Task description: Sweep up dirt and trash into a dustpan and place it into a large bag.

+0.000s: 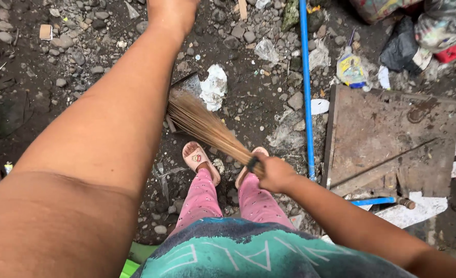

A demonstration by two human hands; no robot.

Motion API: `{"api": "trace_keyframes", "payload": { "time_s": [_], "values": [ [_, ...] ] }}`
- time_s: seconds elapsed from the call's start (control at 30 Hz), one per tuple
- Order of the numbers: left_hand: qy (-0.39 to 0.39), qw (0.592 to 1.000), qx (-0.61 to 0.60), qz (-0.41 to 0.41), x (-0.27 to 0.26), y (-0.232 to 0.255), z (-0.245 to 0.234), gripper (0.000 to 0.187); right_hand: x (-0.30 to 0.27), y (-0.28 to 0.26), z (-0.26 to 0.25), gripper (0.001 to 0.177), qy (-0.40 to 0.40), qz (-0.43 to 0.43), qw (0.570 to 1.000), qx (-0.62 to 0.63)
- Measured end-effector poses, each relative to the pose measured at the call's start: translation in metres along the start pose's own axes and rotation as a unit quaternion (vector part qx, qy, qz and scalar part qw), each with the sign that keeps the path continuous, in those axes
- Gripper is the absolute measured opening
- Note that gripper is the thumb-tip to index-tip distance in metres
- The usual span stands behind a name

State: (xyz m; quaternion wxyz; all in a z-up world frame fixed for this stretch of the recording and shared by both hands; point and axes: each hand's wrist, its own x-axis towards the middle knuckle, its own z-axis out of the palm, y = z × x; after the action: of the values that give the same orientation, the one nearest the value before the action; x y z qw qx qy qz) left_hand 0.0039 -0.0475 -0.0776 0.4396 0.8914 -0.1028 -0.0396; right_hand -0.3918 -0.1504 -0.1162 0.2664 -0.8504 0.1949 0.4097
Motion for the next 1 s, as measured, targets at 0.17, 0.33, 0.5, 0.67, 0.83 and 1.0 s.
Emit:
{"api": "trace_keyframes", "payload": {
  "time_s": [0.17, 0.33, 0.5, 0.67, 0.83, 1.0],
  "values": [
    [0.018, 1.000, -0.007, 0.000, 0.001, 0.010, 0.004, 0.045, -0.002, 0.071, -0.011, 0.084, 0.054, 0.042, 0.998, 0.000],
    [-0.002, 0.999, -0.001, -0.032, -0.002, 0.019, 0.005, 0.046, 0.041, 0.096, -0.020, 0.081, 0.098, 0.175, 0.978, 0.050],
    [-0.006, 0.998, 0.015, -0.059, 0.006, 0.015, 0.016, 0.046, 0.077, 0.039, -0.021, 0.077, 0.008, 0.151, 0.988, -0.042],
    [-0.005, 0.999, 0.030, -0.020, 0.010, 0.005, 0.026, 0.045, 0.077, -0.015, -0.002, 0.076, -0.040, 0.101, 0.992, -0.071],
    [-0.002, 1.000, 0.013, 0.012, 0.005, 0.011, 0.022, 0.040, 0.059, -0.050, 0.005, 0.086, -0.048, -0.007, 0.996, -0.072],
    [0.017, 1.000, 0.004, 0.012, 0.009, 0.002, 0.007, 0.043, 0.033, -0.037, 0.000, 0.086, -0.017, -0.003, 1.000, -0.004]
  ]
}}
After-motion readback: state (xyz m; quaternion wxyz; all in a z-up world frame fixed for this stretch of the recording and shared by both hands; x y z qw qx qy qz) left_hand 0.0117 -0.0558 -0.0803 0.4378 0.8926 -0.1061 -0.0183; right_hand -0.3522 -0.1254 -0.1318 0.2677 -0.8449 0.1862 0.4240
